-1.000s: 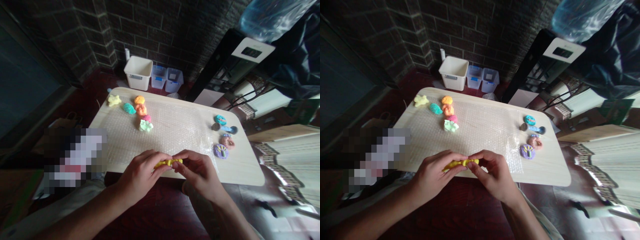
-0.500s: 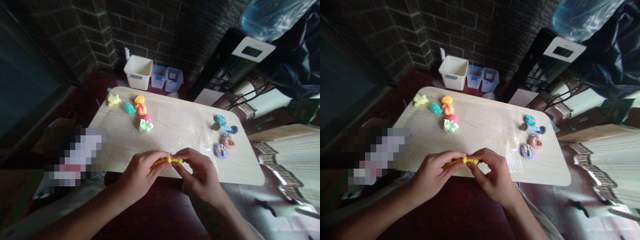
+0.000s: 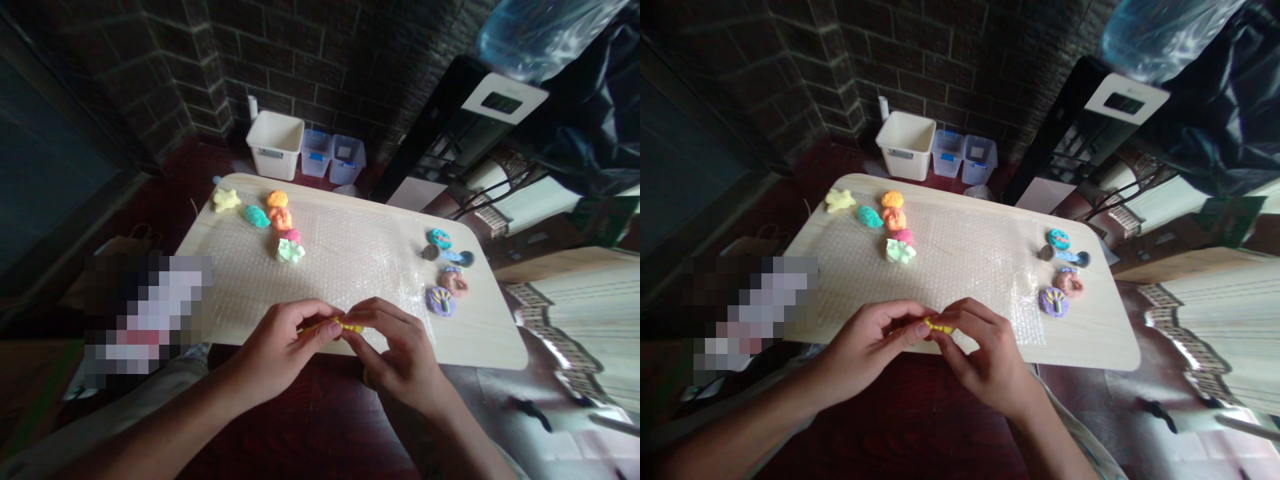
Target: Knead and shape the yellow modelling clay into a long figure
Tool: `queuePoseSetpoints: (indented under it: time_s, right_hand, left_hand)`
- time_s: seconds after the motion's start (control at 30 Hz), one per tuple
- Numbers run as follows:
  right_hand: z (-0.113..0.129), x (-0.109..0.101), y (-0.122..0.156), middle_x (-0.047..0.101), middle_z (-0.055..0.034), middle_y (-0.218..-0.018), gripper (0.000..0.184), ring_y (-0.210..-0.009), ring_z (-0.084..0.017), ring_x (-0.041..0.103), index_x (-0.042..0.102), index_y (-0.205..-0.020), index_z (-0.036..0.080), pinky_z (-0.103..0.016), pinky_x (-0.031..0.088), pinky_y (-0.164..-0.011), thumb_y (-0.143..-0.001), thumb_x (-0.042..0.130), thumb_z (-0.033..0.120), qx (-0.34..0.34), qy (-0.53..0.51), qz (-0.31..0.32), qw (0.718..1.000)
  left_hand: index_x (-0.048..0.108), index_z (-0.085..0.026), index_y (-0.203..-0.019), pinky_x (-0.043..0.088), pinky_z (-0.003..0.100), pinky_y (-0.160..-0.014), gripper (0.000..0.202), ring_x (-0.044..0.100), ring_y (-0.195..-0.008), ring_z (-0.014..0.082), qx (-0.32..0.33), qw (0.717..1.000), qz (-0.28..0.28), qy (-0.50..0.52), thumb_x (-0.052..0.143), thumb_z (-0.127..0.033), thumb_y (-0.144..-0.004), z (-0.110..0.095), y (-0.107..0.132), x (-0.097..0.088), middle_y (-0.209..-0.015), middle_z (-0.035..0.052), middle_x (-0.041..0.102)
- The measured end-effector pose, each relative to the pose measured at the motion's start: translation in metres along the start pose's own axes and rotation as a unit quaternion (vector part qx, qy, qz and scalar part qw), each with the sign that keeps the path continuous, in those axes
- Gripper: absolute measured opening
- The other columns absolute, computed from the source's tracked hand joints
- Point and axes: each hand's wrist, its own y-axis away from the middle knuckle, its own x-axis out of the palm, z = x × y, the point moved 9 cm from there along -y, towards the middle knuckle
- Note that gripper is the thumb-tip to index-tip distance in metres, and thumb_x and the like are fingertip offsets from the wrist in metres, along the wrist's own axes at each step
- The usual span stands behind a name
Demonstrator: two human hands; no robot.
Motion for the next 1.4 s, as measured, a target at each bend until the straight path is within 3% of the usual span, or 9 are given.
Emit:
queuePoseSetpoints:
  time_s: [0.17, 0.3, 0.47, 0.63, 0.9, 0.97, 1.1, 1.2, 1.4]
  right_hand:
    - [-0.035, 0.0, 0.008, 0.077, -0.008, -0.104, 0.03, -0.082, -0.018, 0.074, 0.069, -0.129, 0.024, -0.032, 0.062, -0.071, -0.1, 0.071, 0.032, 0.162, -0.17, -0.039, 0.971]
    - [-0.049, 0.011, 0.012, 0.077, -0.0054, -0.08, 0.022, -0.066, -0.014, 0.07, 0.076, -0.103, 0.018, -0.025, 0.057, -0.061, -0.097, 0.075, 0.039, 0.239, -0.224, -0.016, 0.945]
    - [-0.046, 0.014, 0.013, 0.077, -0.004, -0.078, 0.015, -0.067, -0.013, 0.069, 0.078, -0.101, 0.019, -0.024, 0.054, -0.061, -0.094, 0.079, 0.033, 0.222, -0.23, -0.013, 0.947]
    - [-0.033, 0.009, 0.013, 0.078, -0.0046, -0.09, 0.01, -0.079, -0.016, 0.072, 0.077, -0.107, 0.023, -0.027, 0.056, -0.068, -0.098, 0.074, 0.025, 0.151, -0.156, -0.022, 0.976]
    - [-0.005, 0.001, 0.001, 0.078, -0.0061, -0.095, 0.014, -0.084, -0.019, 0.073, 0.076, -0.108, 0.021, -0.033, 0.058, -0.075, -0.097, 0.07, 0.015, 0.025, 0.011, -0.008, 1.0]
    - [-0.008, 0.0, 0.002, 0.078, -0.0067, -0.097, 0.014, -0.086, -0.02, 0.073, 0.076, -0.11, 0.022, -0.033, 0.059, -0.076, -0.097, 0.071, 0.018, 0.04, -0.003, -0.016, 0.999]
    - [-0.03, 0.0, 0.008, 0.077, -0.0051, -0.09, 0.023, -0.075, -0.017, 0.072, 0.074, -0.122, 0.023, -0.03, 0.06, -0.068, -0.103, 0.067, 0.032, 0.153, -0.149, -0.046, 0.976]
    - [-0.041, 0.009, 0.01, 0.074, -0.0038, -0.076, 0.022, -0.064, -0.014, 0.068, 0.078, -0.108, 0.018, -0.025, 0.059, -0.061, -0.101, 0.069, 0.038, 0.214, -0.251, -0.04, 0.943]
    - [-0.042, 0.015, 0.012, 0.077, -0.0039, -0.078, 0.013, -0.066, -0.013, 0.069, 0.081, -0.102, 0.019, -0.023, 0.058, -0.062, -0.093, 0.08, 0.029, 0.219, -0.279, -0.035, 0.934]
  left_hand:
    - [0.074, -0.024, -0.112, 0.058, 0.021, -0.084, 0.014, 0.075, -0.096, 0.0131, 0.06, 0.994, -0.041, -0.075, 0.071, -0.022, -0.098, -0.009, 0.002, -0.007, -0.105, -0.0008, 0.08]
    - [0.072, -0.022, -0.113, 0.057, 0.02, -0.081, 0.022, 0.075, -0.093, 0.0123, 0.122, 0.976, -0.076, -0.163, 0.074, -0.013, -0.094, -0.017, 0.008, -0.01, -0.102, -0.001, 0.078]
    - [0.075, -0.019, -0.108, 0.057, 0.02, -0.073, 0.016, 0.076, -0.088, 0.0135, 0.152, 0.967, -0.078, -0.188, 0.076, -0.014, -0.093, -0.022, 0.01, -0.009, -0.096, 0.0015, 0.078]
    - [0.078, -0.018, -0.109, 0.059, 0.022, -0.07, 0.013, 0.077, -0.085, 0.0152, 0.15, 0.974, -0.067, -0.155, 0.074, -0.019, -0.097, -0.022, 0.008, -0.01, -0.094, 0.0041, 0.08]
    - [0.08, -0.02, -0.112, 0.06, 0.026, -0.076, 0.019, 0.079, -0.089, 0.0183, 0.055, 0.993, -0.03, -0.101, 0.068, -0.029, -0.101, -0.01, 0.002, -0.008, -0.1, 0.0058, 0.083]
    - [0.08, -0.021, -0.112, 0.06, 0.026, -0.078, 0.019, 0.078, -0.091, 0.0184, 0.05, 0.993, -0.03, -0.102, 0.069, -0.032, -0.1, -0.011, 0.002, -0.007, -0.102, 0.0051, 0.083]
    - [0.077, -0.02, -0.11, 0.059, 0.026, -0.077, 0.018, 0.076, -0.088, 0.0183, 0.081, 0.982, -0.071, -0.157, 0.076, -0.028, -0.095, -0.018, 0.006, -0.012, -0.101, 0.0056, 0.081]
    - [0.077, -0.019, -0.108, 0.057, 0.027, -0.075, 0.014, 0.074, -0.087, 0.0181, 0.129, 0.963, -0.1, -0.217, 0.075, -0.022, -0.095, -0.026, 0.009, -0.015, -0.096, 0.005, 0.078]
    - [0.076, -0.016, -0.113, 0.057, 0.03, -0.077, 0.017, 0.072, -0.088, 0.0193, 0.217, 0.933, -0.11, -0.266, 0.069, -0.014, -0.097, -0.038, 0.014, -0.012, -0.095, 0.0067, 0.078]
